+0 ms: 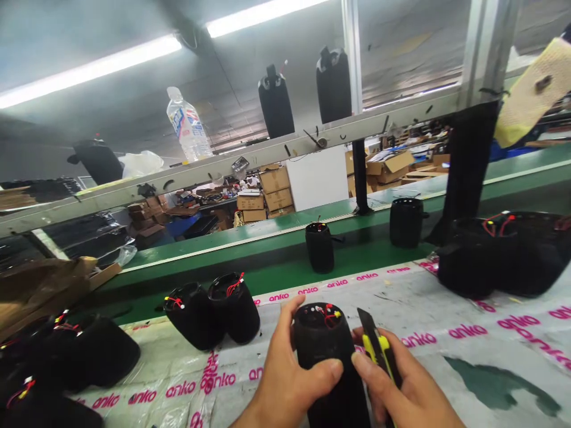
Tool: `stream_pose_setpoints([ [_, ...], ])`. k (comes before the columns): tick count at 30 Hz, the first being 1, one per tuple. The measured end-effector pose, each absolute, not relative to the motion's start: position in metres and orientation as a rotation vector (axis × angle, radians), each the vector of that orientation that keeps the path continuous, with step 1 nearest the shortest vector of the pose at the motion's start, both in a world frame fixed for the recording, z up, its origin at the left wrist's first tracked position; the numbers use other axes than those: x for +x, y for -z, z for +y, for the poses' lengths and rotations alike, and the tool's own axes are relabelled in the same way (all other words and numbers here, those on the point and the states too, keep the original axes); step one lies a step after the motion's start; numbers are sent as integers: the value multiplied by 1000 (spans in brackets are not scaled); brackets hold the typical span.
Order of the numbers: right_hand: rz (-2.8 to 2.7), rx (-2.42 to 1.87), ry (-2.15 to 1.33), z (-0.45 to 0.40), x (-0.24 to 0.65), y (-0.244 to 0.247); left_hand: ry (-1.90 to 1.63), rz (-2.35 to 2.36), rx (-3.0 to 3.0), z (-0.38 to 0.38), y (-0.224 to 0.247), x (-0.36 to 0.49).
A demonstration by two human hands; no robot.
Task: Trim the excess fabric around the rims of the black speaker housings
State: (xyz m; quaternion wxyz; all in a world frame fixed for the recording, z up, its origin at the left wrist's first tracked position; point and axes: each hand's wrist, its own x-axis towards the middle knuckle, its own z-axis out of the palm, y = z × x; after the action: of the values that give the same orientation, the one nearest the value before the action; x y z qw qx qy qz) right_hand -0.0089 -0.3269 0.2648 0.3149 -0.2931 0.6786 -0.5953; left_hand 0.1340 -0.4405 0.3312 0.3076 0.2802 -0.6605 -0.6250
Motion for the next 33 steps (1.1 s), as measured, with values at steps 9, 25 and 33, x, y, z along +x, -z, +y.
stream_pose_setpoints([
  [9, 1934, -697, 1505, -341, -15, -273, 2245, -1766, -88, -464, -338, 140],
  [25, 1592, -699, 1774, -344, -6, -285, 2259, -1616, 405, -456, -317, 110],
  [33, 1440, -580, 1811, -338, -10, -280, 2335, -1579, 364, -449, -322, 105],
])
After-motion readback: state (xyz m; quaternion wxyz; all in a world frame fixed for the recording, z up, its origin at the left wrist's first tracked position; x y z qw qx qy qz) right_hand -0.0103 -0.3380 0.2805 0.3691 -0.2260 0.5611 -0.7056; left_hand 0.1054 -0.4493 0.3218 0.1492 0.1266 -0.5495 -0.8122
